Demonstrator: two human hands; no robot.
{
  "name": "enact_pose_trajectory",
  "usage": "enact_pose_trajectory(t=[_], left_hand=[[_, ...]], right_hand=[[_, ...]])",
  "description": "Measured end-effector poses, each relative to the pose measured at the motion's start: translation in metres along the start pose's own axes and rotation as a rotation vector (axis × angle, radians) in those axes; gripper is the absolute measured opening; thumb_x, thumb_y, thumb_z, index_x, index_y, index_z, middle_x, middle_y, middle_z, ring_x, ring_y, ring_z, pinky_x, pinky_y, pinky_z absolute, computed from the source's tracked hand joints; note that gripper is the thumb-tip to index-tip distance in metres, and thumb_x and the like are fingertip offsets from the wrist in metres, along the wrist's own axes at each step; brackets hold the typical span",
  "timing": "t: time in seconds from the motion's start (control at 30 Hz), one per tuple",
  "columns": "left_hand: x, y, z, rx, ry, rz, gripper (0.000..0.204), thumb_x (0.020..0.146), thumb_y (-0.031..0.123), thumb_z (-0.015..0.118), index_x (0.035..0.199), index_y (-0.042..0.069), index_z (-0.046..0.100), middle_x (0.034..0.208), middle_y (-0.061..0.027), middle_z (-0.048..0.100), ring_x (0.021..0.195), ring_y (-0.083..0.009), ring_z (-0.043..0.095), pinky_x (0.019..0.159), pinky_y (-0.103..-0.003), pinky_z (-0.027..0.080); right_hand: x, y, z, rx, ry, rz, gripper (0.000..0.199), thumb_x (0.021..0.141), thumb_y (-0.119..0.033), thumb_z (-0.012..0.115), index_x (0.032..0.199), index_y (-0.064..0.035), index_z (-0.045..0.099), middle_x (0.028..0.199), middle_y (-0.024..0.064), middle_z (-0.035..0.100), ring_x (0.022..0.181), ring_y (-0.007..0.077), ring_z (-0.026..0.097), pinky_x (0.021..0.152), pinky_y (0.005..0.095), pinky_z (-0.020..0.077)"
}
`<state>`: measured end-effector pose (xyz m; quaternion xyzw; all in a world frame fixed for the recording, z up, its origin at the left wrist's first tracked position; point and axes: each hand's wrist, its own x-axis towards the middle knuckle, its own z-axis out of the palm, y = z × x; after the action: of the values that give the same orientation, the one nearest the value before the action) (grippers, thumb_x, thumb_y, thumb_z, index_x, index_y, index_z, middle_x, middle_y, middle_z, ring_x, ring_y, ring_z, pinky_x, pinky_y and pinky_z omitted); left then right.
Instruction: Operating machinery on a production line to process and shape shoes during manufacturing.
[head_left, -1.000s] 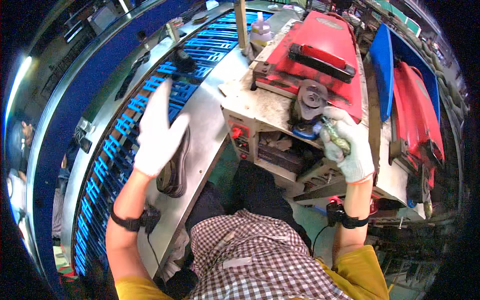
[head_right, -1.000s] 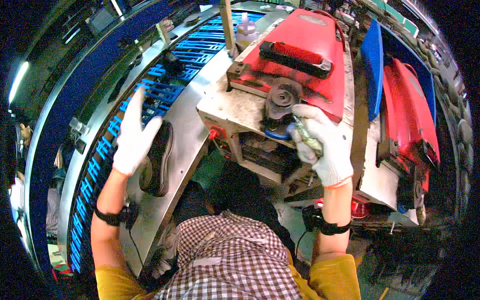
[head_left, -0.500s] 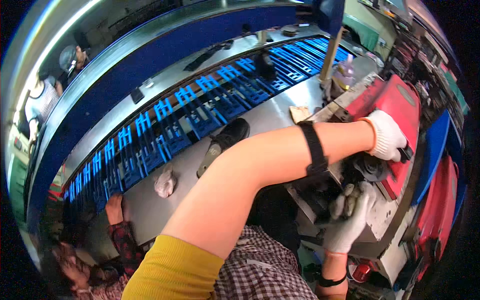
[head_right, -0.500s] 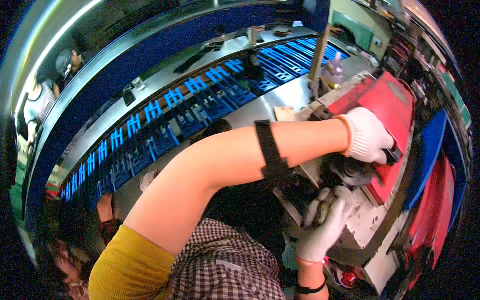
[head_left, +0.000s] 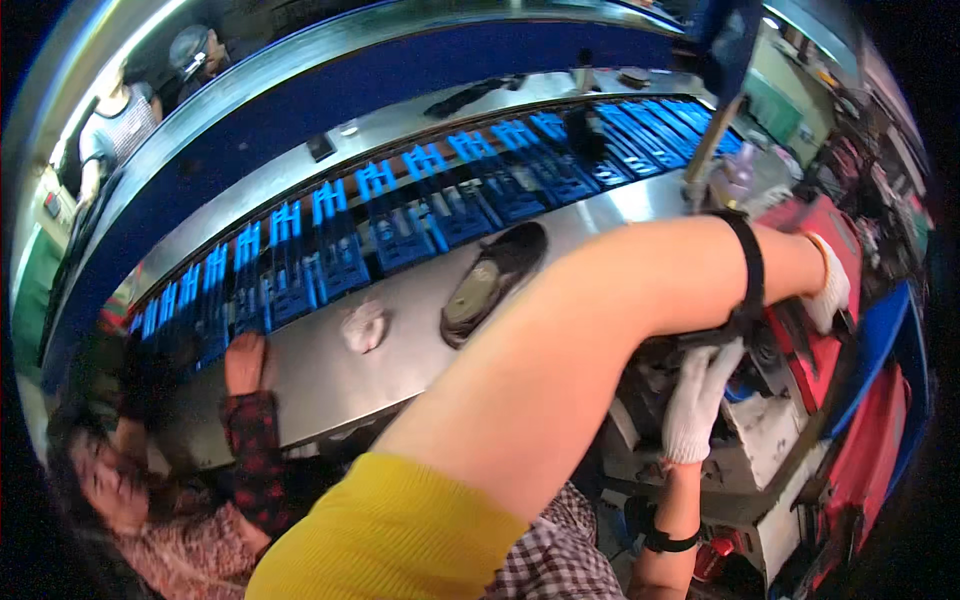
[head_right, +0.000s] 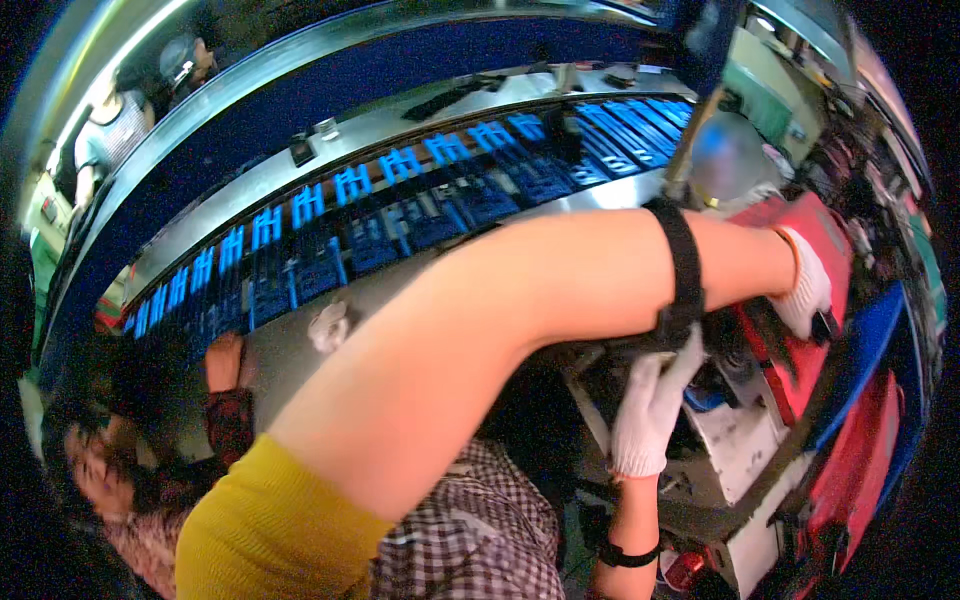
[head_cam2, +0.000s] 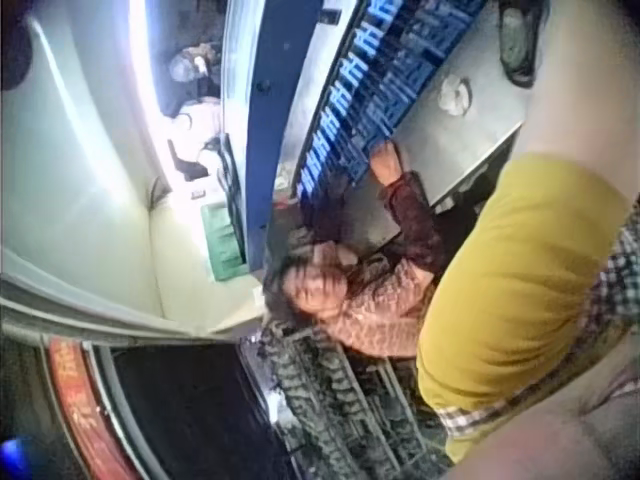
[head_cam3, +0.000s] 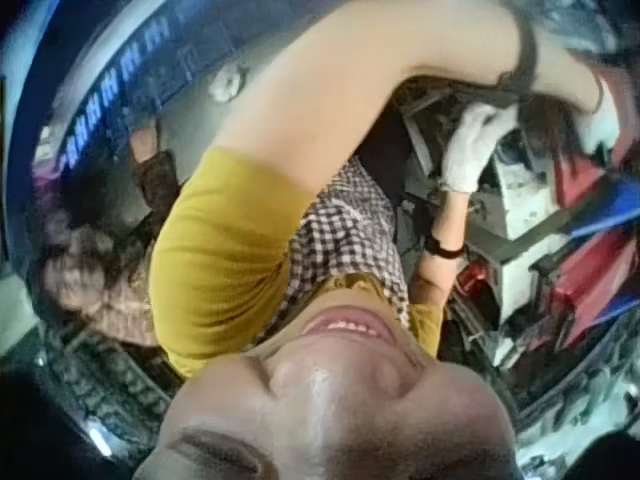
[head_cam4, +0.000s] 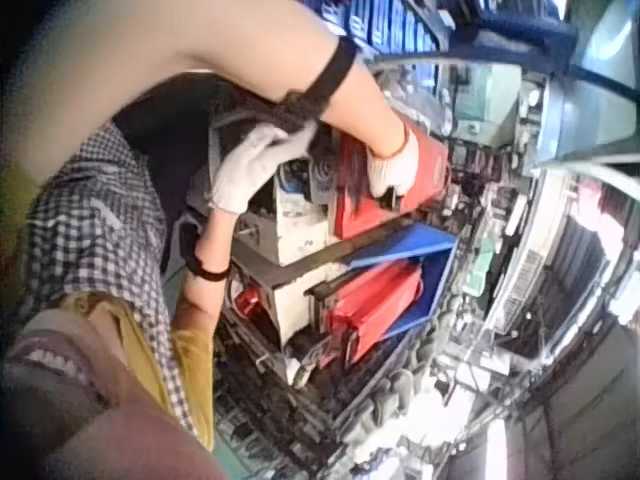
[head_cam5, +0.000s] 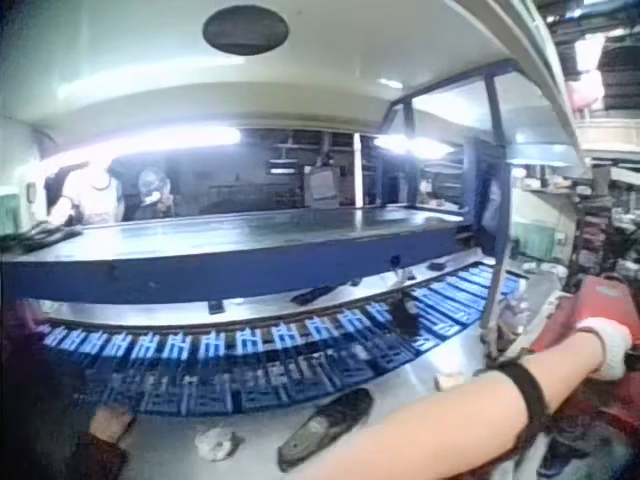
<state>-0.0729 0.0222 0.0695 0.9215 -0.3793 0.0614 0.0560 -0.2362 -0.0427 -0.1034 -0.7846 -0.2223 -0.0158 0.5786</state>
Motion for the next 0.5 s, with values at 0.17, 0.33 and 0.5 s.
enact_pose_trajectory(t=[0.17, 0.33, 0.5], left_hand=[[-0.025, -0.034, -0.035, 0.126, 0.009, -0.175, 0.043, 0.078, 0.036, 0.067, 0.115, 0.015, 0.075, 0.107, -0.0178, 0.075, 0.101, -0.0346, 0.072, 0.088, -0.047, 0.057], [-0.013, -0.021, -0.093, 0.214, 0.341, -0.108, 0.046, 0.083, 0.025, 0.063, 0.127, 0.01, 0.064, 0.118, -0.0244, 0.07, 0.109, -0.0417, 0.068, 0.096, -0.048, 0.053], [-0.005, -0.035, -0.089, 0.261, 0.815, 0.03, 0.044, 0.091, 0.029, 0.062, 0.129, 0.008, 0.062, 0.126, -0.0242, 0.064, 0.115, -0.0429, 0.062, 0.099, -0.049, 0.05]], right_hand=[[-0.002, -0.061, -0.059, -0.196, -0.25, -0.262, 0.037, 0.097, -0.007, 0.062, 0.132, 0.0019, 0.062, 0.123, 0.0206, 0.068, 0.117, 0.0299, 0.066, 0.102, 0.0358, 0.0492], [0.041, -0.067, -0.136, -0.481, -0.137, -0.242, 0.025, 0.094, -0.009, 0.062, 0.118, -0.0041, 0.069, 0.109, 0.0187, 0.068, 0.104, 0.0346, 0.067, 0.089, 0.0426, 0.053], [0.146, -0.007, -0.17, -0.914, -0.113, -0.129, 0.062, 0.097, -0.041, 0.058, 0.149, -0.0064, 0.052, 0.138, 0.034, 0.057, 0.132, 0.0474, 0.053, 0.114, 0.0468, 0.0411]])
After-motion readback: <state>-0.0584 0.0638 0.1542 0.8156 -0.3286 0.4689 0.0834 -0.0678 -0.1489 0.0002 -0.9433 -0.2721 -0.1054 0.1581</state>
